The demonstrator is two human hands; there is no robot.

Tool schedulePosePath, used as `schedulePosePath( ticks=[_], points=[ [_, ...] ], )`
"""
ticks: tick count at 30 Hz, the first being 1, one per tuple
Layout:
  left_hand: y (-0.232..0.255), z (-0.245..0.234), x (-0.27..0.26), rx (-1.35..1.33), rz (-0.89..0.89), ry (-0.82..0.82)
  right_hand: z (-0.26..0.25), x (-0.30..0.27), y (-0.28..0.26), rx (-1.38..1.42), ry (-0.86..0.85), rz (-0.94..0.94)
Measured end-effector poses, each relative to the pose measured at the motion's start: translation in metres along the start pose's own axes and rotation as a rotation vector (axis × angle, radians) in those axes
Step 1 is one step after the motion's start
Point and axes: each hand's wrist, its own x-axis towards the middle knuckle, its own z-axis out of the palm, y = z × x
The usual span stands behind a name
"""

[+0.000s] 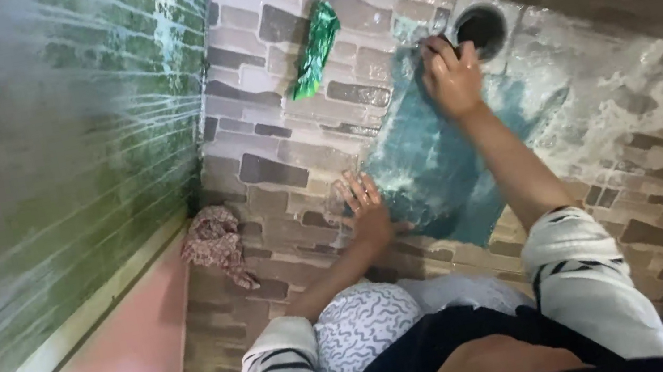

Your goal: Scrubbing a bathroom floor tile with a brush and rinsing it with water from a pitcher.

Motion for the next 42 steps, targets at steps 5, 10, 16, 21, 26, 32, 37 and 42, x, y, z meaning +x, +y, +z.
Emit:
schedulePosePath(
  ticks=[5, 10, 16, 21, 26, 32, 37, 42],
  points=[
    [0.0, 0.017, 0.007, 0.005, 0.008, 0.027, 0.063, -0.142, -0.035, 0.382, -0.316, 0.134],
    [-0.007, 0.029, 0.009, 0.002, 0.023, 0.046, 0.077, -0.062, -0.008, 0.022, -0.729, -0.06],
    [0.001, 0.011, 0.009, 0.023, 0.004, 0.019, 0.013, -0.041, -0.059, 0.007, -0.222, 0.022],
    [-0.002, 0.006, 0.008, 0.012, -0.037, -0.044, -0.016, -0.048, -0.052, 0.474, -0.774, 0.208],
    [0.006, 0.01, 0.01, -0.033, -0.03, 0.011, -0.009, -0.023, -0.013, 0.598, 0.046, 0.674],
    [0.0, 0.019, 0.01, -0.072, -0.037, -0.016, -0.048, -0.097, -0.09, 0.627, -0.35, 0.61],
    [-0.012, 0.038, 0.013, -0.097, 0.027, 0.039, -0.047, -0.099, 0.03, 0.6, -0.381, 1.35],
    [0.005, 0.014, 0.009, -0.048, -0.046, -0.028, -0.017, -0.147, -0.001, 0.659, -0.144, 0.921]
  ],
)
